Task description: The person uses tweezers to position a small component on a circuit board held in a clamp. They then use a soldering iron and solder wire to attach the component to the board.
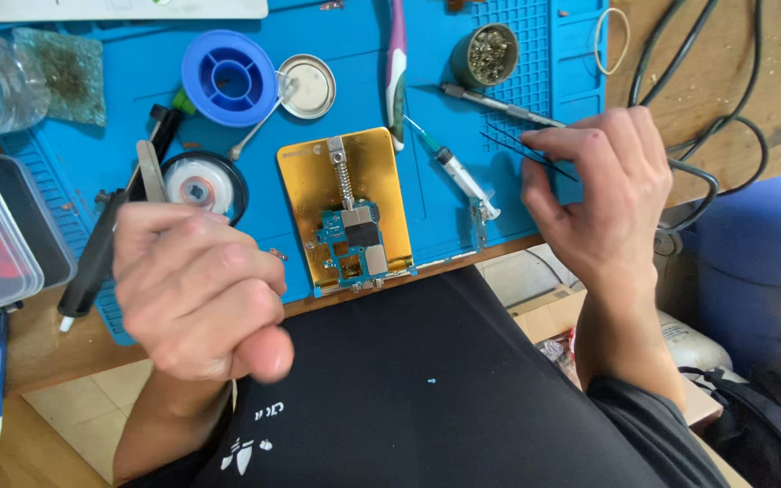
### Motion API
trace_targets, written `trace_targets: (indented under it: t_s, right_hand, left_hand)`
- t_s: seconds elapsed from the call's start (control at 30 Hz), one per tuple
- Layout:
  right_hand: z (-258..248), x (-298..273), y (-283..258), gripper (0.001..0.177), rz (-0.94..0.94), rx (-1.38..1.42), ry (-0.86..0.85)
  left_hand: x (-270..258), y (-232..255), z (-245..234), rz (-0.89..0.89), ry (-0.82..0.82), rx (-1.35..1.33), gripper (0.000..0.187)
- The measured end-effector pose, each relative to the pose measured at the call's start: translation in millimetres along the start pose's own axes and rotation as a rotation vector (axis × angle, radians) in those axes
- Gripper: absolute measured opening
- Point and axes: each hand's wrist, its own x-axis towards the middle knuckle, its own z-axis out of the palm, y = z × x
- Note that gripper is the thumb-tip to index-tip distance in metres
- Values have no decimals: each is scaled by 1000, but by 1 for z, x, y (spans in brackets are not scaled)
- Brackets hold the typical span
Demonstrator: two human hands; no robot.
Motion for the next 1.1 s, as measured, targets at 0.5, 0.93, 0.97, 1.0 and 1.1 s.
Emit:
trace_targets:
  t_s: [0.5,0.93,0.97,1.0,1.1]
  right_hand:
    - [0,4,-4,32,-102,-20,15]
    - [-50,-63,24,41,138,100,152]
    - [-60,-78,28,48,273,195,87]
    - [-66,-90,32,57,395,311,20]
    - [-97,-106,43,38,831,423,-648]
  left_hand:
    - [-22,0,2,-17,79,0,73]
    - [-48,1,2,-125,37,-163,21]
    - [-47,2,5,-106,10,-144,19]
    - [-45,4,3,-96,-19,-107,18]
    - [-44,14,-7,-158,-176,-73,19]
